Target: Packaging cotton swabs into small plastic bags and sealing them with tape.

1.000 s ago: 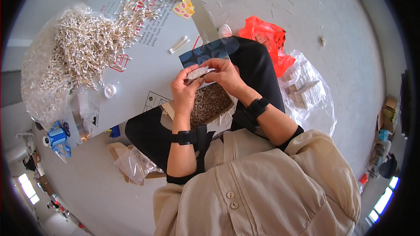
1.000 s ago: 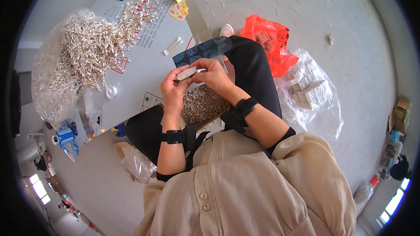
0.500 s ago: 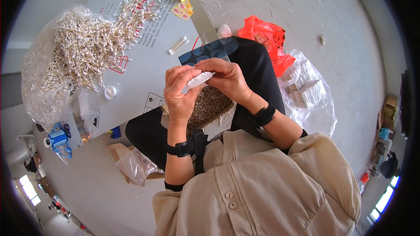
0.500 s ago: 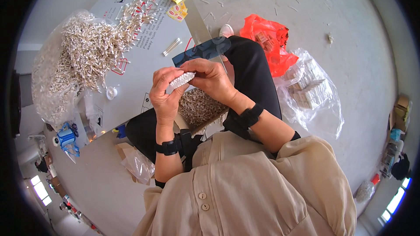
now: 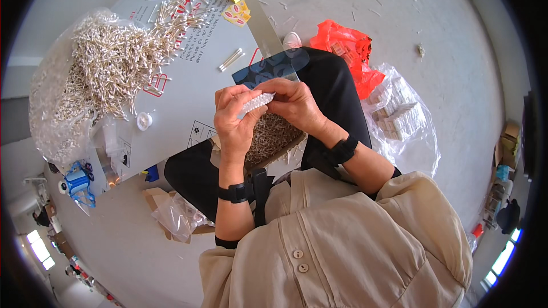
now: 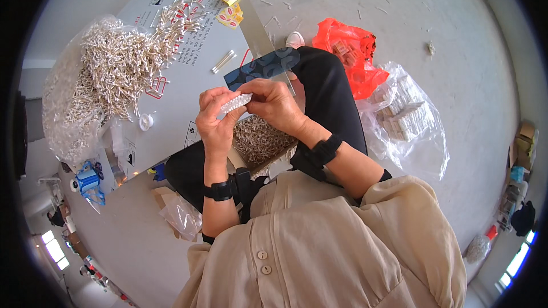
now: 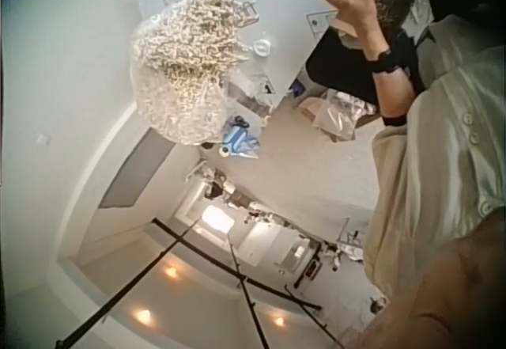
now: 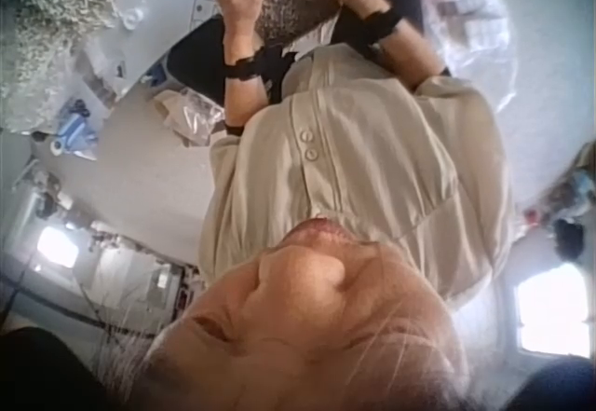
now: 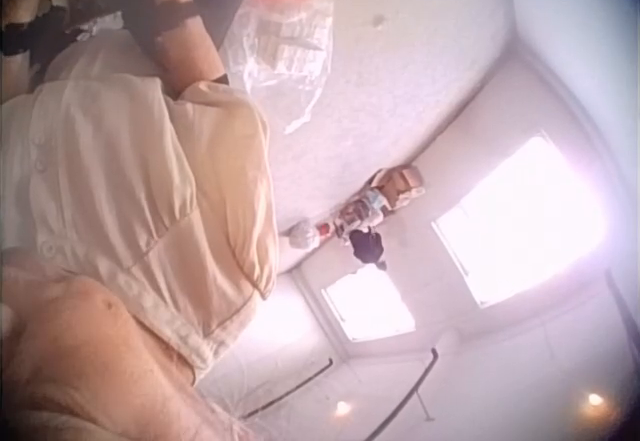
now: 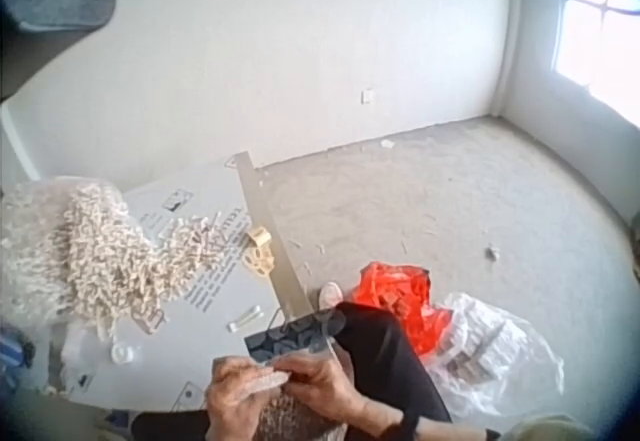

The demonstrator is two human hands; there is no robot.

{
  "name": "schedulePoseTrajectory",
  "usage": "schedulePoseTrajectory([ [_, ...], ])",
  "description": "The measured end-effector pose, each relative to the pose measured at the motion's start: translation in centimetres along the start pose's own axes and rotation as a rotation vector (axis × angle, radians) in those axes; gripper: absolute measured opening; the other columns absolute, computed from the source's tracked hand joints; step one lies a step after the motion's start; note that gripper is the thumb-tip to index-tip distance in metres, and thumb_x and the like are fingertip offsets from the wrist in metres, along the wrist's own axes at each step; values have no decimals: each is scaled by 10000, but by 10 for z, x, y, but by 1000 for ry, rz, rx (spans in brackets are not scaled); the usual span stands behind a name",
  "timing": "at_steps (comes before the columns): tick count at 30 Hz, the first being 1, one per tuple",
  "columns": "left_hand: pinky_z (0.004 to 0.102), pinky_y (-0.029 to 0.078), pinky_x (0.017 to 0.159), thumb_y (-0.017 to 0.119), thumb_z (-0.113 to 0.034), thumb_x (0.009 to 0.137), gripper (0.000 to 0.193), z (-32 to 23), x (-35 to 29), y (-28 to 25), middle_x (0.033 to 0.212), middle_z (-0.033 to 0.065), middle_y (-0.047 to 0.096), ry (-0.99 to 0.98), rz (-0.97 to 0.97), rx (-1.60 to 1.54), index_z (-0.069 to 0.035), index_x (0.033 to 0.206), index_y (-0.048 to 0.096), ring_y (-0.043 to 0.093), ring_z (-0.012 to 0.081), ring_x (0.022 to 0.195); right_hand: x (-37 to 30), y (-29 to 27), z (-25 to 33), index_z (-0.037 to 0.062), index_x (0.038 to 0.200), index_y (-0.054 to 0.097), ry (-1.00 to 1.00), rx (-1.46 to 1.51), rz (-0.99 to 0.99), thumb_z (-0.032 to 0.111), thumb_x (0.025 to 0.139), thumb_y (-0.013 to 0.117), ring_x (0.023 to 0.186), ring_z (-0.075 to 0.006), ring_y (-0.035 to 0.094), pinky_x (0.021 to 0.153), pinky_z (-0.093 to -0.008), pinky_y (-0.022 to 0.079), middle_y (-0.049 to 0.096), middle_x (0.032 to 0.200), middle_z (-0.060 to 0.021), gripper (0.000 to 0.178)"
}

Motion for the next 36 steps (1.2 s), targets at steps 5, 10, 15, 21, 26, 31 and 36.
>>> schedulePoseTrajectory([
  [5,261,509,751,764,-7,761,278,33,-9,10,1027,41,654,-349,-6,-289,-41,1031,713,617,161,889,3,-9,-18,-45,1050,653,142,7,-43,-77,807,670,805,-120,661,749,-252,536,679,891,-44,245],
  [10,234,526,760,667,40,830,225,61,-27,21,996,88,690,-641,-118,-728,48,1054,692,642,120,832,3,-12,-28,-22,1084,671,214,24,-46,26,865,678,803,-90,665,732,-230,544,703,894,-48,225],
  [15,247,533,795,637,38,844,196,84,-41,30,963,106,705,-686,-210,-788,65,1029,696,650,129,836,0,-17,-48,-26,1059,675,241,-30,-98,72,862,700,766,-88,658,706,-226,542,703,893,-58,222],
  [21,246,526,768,592,60,839,187,88,-39,34,932,92,703,-683,-237,-794,58,989,705,646,127,821,1,-19,-55,-28,1016,681,286,-77,-156,87,865,697,733,-80,645,684,-212,534,691,857,-55,191],
  [26,224,485,706,588,54,841,145,93,-38,36,855,61,687,-672,-162,-769,38,929,702,613,102,765,3,-16,-57,-28,1003,681,337,-42,-156,75,864,693,726,-74,639,677,-214,530,688,847,-50,173],
  [31,245,516,778,666,44,829,163,84,-32,35,946,61,689,-634,-116,-779,32,989,688,633,117,816,1,-17,-44,-7,1065,682,222,-72,-140,53,866,693,754,-63,646,674,-202,529,700,889,-41,208],
  [36,264,536,830,715,47,816,257,77,-35,29,1019,56,682,-569,-89,-649,16,1068,676,646,124,881,-2,-22,-46,16,1135,667,166,53,-94,24,885,672,792,-74,666,669,-197,531,707,912,-39,250],
])
Point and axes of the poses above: each hand's wrist, its own x-axis towards the middle knuckle, its own y-axis out of the palm, z = x × y, the point moved 7 cm from there along x, towards the middle knuckle
